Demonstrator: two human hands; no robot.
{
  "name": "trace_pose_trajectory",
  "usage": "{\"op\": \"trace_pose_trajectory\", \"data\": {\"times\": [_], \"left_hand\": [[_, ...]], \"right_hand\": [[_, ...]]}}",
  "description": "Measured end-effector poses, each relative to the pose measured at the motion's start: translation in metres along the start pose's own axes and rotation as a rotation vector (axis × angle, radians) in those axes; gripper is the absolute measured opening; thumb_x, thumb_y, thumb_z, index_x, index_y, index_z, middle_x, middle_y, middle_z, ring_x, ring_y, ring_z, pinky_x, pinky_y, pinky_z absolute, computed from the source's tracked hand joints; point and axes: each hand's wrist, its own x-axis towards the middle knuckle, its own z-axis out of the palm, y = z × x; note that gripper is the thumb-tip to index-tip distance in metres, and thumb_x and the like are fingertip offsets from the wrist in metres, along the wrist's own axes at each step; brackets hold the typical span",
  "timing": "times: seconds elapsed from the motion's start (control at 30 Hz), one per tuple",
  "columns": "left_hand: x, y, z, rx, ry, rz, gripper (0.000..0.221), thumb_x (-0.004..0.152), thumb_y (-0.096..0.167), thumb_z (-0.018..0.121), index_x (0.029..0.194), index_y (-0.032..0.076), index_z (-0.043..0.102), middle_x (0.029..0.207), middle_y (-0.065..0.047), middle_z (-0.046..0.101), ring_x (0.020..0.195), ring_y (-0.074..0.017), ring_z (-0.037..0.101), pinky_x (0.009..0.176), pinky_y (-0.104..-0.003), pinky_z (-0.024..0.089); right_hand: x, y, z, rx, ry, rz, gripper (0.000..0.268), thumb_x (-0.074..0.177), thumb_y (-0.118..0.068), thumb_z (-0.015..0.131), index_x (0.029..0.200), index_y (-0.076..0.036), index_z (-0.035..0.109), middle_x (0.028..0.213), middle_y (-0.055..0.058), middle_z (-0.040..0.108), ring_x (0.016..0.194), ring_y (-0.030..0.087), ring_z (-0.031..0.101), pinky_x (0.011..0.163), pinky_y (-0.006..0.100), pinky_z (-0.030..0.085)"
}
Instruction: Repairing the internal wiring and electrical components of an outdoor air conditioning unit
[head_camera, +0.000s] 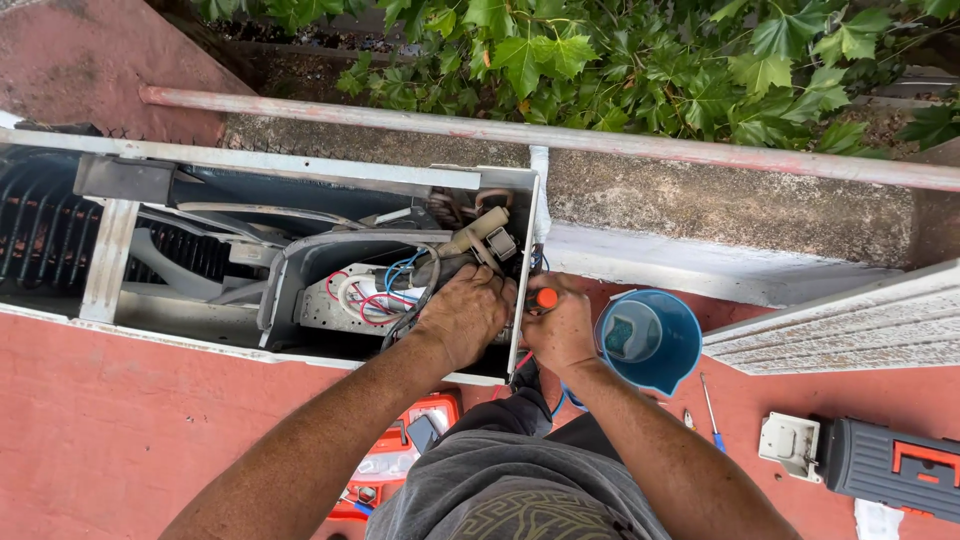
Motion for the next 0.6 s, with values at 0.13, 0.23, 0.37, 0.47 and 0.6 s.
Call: {"op": "trace_pose_trajectory", "data": {"times": [0.13,0.23,0.37,0.47,0.6], "left_hand": [[-0.008,-0.006,-0.032,-0.14,-0.013,0.004,0.04,0.079,0.011,0.066,0.118,-0.001,0.064,0.092,-0.014,0.074,0.097,-0.0336,0.068,0.085,-0.042,0.049],[-0.017,-0.008,-0.039,-0.498,0.113,-0.218,0.029,0.075,0.004,0.062,0.103,0.005,0.071,0.083,-0.014,0.073,0.078,-0.0395,0.072,0.068,-0.047,0.058],[-0.006,0.006,-0.084,-0.447,0.481,-0.187,0.013,0.071,0.011,0.063,0.082,0.016,0.068,0.068,-0.004,0.063,0.066,-0.0303,0.066,0.06,-0.04,0.056],[0.023,0.017,-0.095,-0.211,0.472,-0.04,0.02,0.065,0.011,0.069,0.085,0.014,0.071,0.075,-0.005,0.064,0.076,-0.0272,0.061,0.07,-0.04,0.049],[0.064,0.029,-0.073,0.093,0.067,0.05,0.015,0.074,0.011,0.067,0.085,0.01,0.076,0.085,-0.011,0.07,0.096,-0.0307,0.053,0.089,-0.049,0.034]], "right_hand": [[0.0,0.0,0.0,-0.03,0.005,-0.019,0.024,0.065,-0.012,0.082,0.085,-0.016,0.071,0.074,0.011,0.065,0.074,0.041,0.071,0.061,0.047,0.059],[-0.002,0.003,0.002,-0.024,0.035,-0.025,0.025,0.064,-0.009,0.081,0.085,-0.016,0.07,0.073,0.012,0.064,0.071,0.042,0.07,0.061,0.046,0.059],[-0.002,0.011,0.01,-0.013,0.032,-0.063,0.026,0.062,-0.018,0.08,0.084,-0.012,0.067,0.073,0.014,0.061,0.071,0.044,0.068,0.062,0.049,0.058],[-0.002,0.012,0.013,-0.033,0.037,-0.101,0.032,0.059,-0.025,0.082,0.081,-0.009,0.064,0.073,0.015,0.06,0.072,0.044,0.067,0.063,0.05,0.057],[0.001,0.01,0.013,-0.023,0.044,-0.083,0.03,0.061,-0.025,0.082,0.08,-0.009,0.064,0.072,0.015,0.06,0.073,0.042,0.067,0.064,0.049,0.057]]}}
